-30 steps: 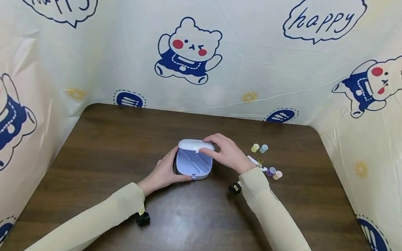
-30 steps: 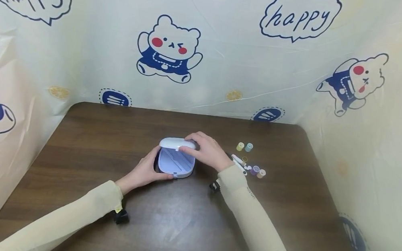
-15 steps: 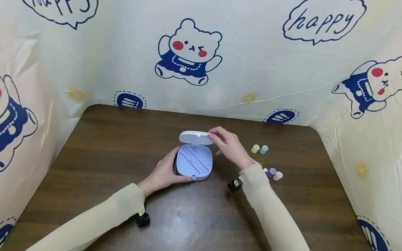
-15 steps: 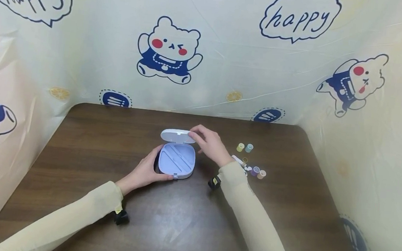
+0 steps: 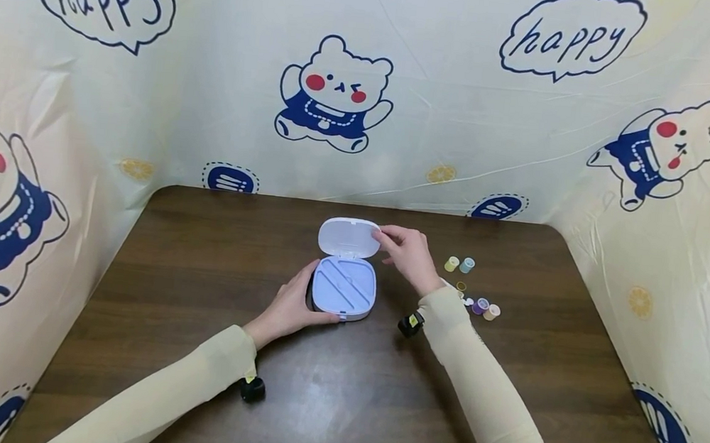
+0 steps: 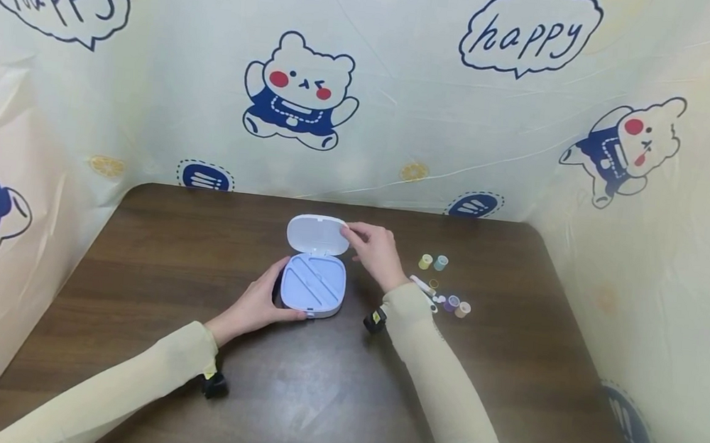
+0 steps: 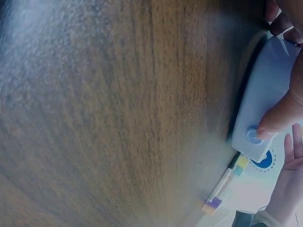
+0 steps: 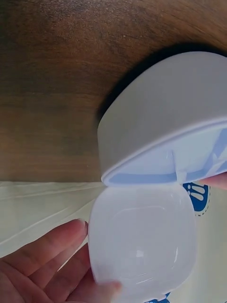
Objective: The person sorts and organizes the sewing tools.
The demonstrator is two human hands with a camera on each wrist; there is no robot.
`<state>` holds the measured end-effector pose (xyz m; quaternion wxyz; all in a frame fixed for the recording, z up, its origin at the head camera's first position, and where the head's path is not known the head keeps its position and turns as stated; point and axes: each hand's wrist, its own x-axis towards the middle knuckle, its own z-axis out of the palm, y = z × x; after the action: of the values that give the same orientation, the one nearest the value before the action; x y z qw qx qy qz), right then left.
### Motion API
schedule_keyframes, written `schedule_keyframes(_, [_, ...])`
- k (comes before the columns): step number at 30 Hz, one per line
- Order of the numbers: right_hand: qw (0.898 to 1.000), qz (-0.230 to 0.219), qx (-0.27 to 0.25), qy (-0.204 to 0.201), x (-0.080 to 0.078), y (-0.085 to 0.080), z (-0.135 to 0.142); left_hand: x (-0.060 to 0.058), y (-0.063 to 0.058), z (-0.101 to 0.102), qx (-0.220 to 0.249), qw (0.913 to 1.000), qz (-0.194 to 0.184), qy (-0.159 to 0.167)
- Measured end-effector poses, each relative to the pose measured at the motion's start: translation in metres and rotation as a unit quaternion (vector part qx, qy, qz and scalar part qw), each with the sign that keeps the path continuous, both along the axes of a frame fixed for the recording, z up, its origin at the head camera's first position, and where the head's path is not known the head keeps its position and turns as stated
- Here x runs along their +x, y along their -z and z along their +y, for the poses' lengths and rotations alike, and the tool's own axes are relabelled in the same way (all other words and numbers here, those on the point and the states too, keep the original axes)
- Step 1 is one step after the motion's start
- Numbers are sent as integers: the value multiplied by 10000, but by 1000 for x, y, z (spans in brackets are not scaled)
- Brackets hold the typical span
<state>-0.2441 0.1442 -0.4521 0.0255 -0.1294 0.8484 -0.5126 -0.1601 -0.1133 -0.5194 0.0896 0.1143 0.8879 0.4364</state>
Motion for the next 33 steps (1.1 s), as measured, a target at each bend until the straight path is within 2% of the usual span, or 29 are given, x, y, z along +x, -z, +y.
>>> schedule_keyframes(8, [9985,64,417,355,-2,4,-3,1,-2,-1,29,10000,-5,14])
schedule_keyframes(21, [9992,97,162,346,-4,11,-1,1,3,-2,89,9999,61,39])
schedule_keyframes(33, [9984,50,452,336,-4,15,-2,3,1,-2,95,9999,117,37])
